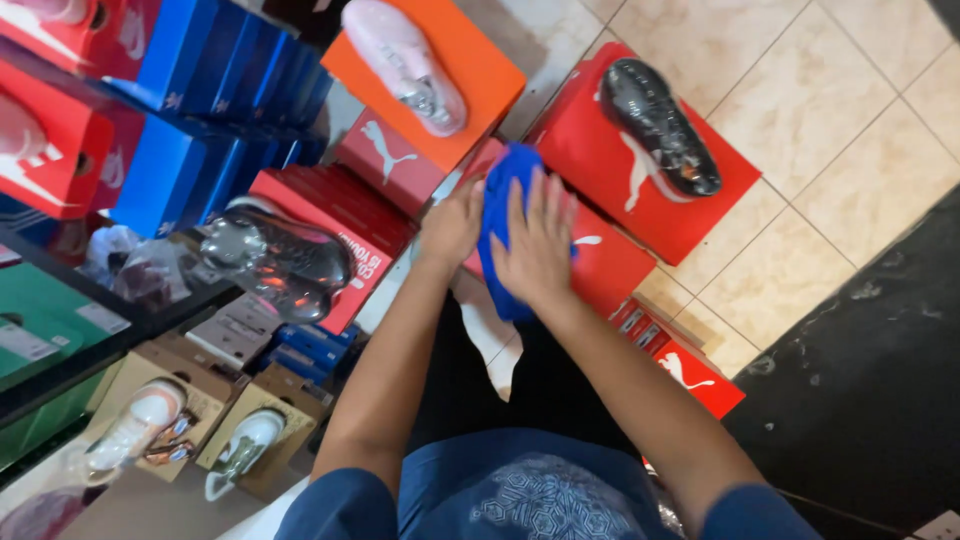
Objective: Cleaning shoe boxes and shoes using a cloth in a warehouse
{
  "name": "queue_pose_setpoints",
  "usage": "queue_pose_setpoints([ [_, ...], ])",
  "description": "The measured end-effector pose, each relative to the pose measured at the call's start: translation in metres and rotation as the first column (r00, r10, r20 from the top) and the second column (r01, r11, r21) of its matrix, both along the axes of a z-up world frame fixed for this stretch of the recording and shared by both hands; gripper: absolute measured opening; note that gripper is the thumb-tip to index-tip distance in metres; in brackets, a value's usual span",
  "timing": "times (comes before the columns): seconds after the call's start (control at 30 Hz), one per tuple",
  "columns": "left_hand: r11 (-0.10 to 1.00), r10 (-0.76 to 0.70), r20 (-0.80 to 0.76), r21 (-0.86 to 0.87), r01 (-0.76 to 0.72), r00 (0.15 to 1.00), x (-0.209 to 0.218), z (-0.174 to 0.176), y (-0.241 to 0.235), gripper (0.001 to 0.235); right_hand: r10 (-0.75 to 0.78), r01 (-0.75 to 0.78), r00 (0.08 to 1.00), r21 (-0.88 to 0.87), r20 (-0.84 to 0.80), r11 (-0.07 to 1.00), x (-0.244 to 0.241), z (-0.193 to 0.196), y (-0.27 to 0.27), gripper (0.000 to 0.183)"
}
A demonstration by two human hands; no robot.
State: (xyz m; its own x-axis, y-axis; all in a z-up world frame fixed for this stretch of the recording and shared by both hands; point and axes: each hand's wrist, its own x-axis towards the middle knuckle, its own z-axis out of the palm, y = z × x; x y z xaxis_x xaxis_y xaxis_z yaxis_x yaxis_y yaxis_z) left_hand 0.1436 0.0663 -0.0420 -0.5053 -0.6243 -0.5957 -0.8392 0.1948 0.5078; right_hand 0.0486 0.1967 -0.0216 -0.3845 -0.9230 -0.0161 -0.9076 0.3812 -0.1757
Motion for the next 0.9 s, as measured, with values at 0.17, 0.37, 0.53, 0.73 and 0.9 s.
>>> queue_pose_setpoints([
  [0.17,0.991,0.063,-0.107,0.122,-0.050,0.992,0.012,-0.016,-0.013,0.057,-0.029,0.029,1.000,0.052,0.004,0.998,0.012,-0.004,-0.019,0.088],
  [0.37,0.996,-0.084,-0.119,-0.034,0.080,0.989,0.008,-0.013,-0.003,0.053,-0.223,0.225,0.974,0.034,-0.050,0.974,-0.039,-0.008,0.104,0.081],
  [0.53,0.984,-0.170,-0.079,0.038,0.173,0.982,0.002,0.029,-0.015,0.071,-0.310,0.305,0.927,0.056,0.211,0.951,-0.100,-0.006,0.064,0.054],
  [0.73,0.984,-0.176,0.016,0.032,0.175,0.984,-0.002,0.028,-0.013,0.070,-0.460,0.157,0.723,0.527,0.515,0.835,-0.122,-0.003,-0.084,0.086],
  [0.9,0.987,-0.135,0.104,-0.078,0.144,0.985,-0.003,-0.025,0.007,0.074,-0.211,0.050,0.674,0.241,0.708,0.969,-0.118,0.048,-0.054,0.059],
])
